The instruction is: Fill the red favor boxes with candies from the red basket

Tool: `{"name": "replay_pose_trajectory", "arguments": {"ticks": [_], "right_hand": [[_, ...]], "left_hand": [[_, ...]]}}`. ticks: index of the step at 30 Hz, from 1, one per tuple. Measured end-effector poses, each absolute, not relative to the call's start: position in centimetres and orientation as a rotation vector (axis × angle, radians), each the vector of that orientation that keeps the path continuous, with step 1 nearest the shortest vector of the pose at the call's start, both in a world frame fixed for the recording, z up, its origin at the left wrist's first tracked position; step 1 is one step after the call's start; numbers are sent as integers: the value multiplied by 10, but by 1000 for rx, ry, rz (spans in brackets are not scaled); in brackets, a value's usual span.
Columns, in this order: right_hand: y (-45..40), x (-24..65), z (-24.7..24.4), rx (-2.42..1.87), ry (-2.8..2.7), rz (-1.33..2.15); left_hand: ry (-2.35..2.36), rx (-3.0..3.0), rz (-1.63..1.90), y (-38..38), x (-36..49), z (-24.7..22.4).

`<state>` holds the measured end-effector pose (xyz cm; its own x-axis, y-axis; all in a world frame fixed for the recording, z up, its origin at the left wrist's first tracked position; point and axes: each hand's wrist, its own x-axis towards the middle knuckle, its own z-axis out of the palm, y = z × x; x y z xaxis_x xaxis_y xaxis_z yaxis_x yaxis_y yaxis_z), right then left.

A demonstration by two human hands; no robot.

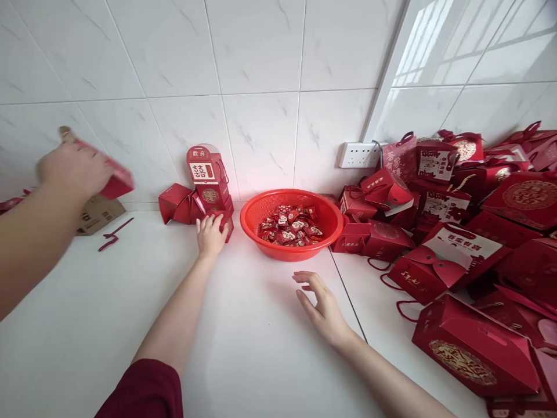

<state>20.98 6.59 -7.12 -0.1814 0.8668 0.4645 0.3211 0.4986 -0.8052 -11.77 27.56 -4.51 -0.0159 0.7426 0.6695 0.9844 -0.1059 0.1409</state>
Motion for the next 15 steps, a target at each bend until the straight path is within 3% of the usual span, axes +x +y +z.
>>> {"name": "replay_pose_trajectory", "arguments": {"ticks": [15], "right_hand": [[63,209,-66,-1080,-1864,755]], "left_hand": [[-1781,-1735,-1050,329,-135,-60]]}}
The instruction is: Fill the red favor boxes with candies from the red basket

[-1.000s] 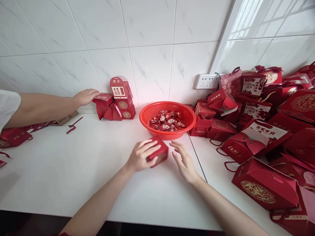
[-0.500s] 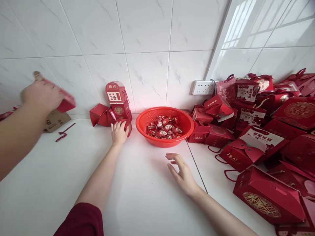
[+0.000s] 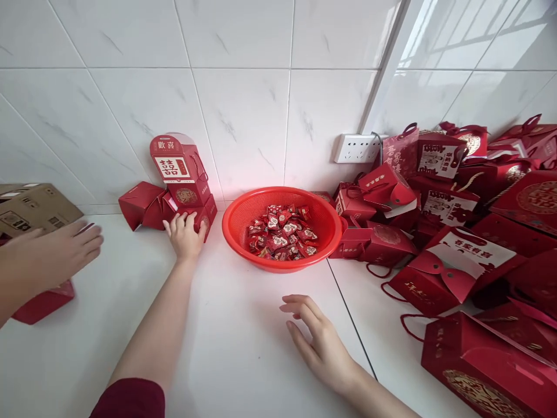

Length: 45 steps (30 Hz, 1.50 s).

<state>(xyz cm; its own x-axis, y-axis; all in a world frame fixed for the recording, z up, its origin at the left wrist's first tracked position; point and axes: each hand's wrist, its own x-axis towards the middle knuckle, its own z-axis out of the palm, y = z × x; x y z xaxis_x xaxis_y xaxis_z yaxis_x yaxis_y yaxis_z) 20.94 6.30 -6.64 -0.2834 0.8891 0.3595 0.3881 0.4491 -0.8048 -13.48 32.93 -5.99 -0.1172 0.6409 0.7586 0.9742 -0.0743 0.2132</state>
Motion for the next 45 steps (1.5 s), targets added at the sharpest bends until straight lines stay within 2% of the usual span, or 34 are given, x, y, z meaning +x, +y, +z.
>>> {"name": "replay_pose_trajectory", "arguments": {"ticks": [8,14,19,21,24,27,31,36,38,40,45], "right_hand": [[65,206,-57,-1034,-1962,665],[67,213,-46,-964,-2102,404],[78,239,-19,-981,-2011,111],[90,259,3,-1138,-1862,39],[116,292,37,-1612,-1637,21],[143,315,58,-2058,-1551,174],[160,328,61,-2199,-1546,298],[129,346,75,-2311,-1558,348],[102,352,90,-2275,-1672,414],[77,351,106,-1988,-1989,599],[64,312,115,-1460,-2406,617]], "left_hand": [[-1826,-1811,-1103,326,-134,-45],[-1838,-1916,-1038,316,-125,-9],[-1660,-2000,-1089,271,-80,30],[-1509,-2194,-1099,240,-55,51],[-1372,-2610,-1072,181,-20,86],[-1210,-2930,-938,125,2,111],[-960,-3063,-790,80,11,125],[-1094,-3113,-438,68,4,129],[-1132,-3117,-396,71,2,126],[-1162,-3121,-390,76,5,121],[-1158,-3179,-436,89,23,103]]}}
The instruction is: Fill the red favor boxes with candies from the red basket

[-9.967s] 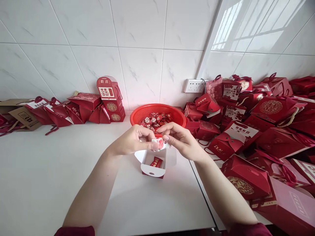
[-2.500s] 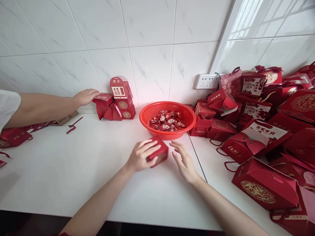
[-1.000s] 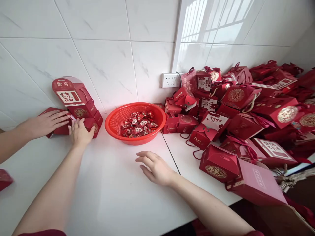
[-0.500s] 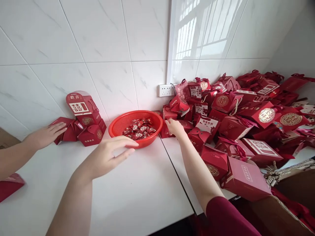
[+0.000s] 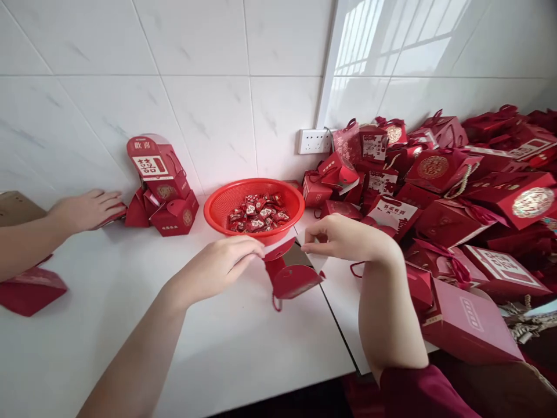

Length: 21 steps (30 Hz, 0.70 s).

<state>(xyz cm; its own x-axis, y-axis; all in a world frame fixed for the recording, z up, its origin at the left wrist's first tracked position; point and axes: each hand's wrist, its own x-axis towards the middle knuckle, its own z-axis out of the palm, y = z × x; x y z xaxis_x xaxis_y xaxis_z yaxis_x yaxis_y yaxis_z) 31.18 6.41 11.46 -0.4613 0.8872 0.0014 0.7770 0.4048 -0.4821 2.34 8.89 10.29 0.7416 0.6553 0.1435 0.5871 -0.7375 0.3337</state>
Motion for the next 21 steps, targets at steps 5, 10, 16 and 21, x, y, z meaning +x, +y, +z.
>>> {"name": "replay_pose_trajectory", "arguments": {"ticks": [5,10,16,21], "right_hand": [[95,264,78,-1489,-2486,600],[102,240,62,-1412,-2435,189],[93,233,66,-1062,-2458,509],[97,236,61,-1214,-2281,449]], "left_hand": [[1132,2604,129,99,29,87],[1274,2536,204,108,24,79],[1168,2451,242,126,9,78],[1240,2400,103,132,5,77]]}}
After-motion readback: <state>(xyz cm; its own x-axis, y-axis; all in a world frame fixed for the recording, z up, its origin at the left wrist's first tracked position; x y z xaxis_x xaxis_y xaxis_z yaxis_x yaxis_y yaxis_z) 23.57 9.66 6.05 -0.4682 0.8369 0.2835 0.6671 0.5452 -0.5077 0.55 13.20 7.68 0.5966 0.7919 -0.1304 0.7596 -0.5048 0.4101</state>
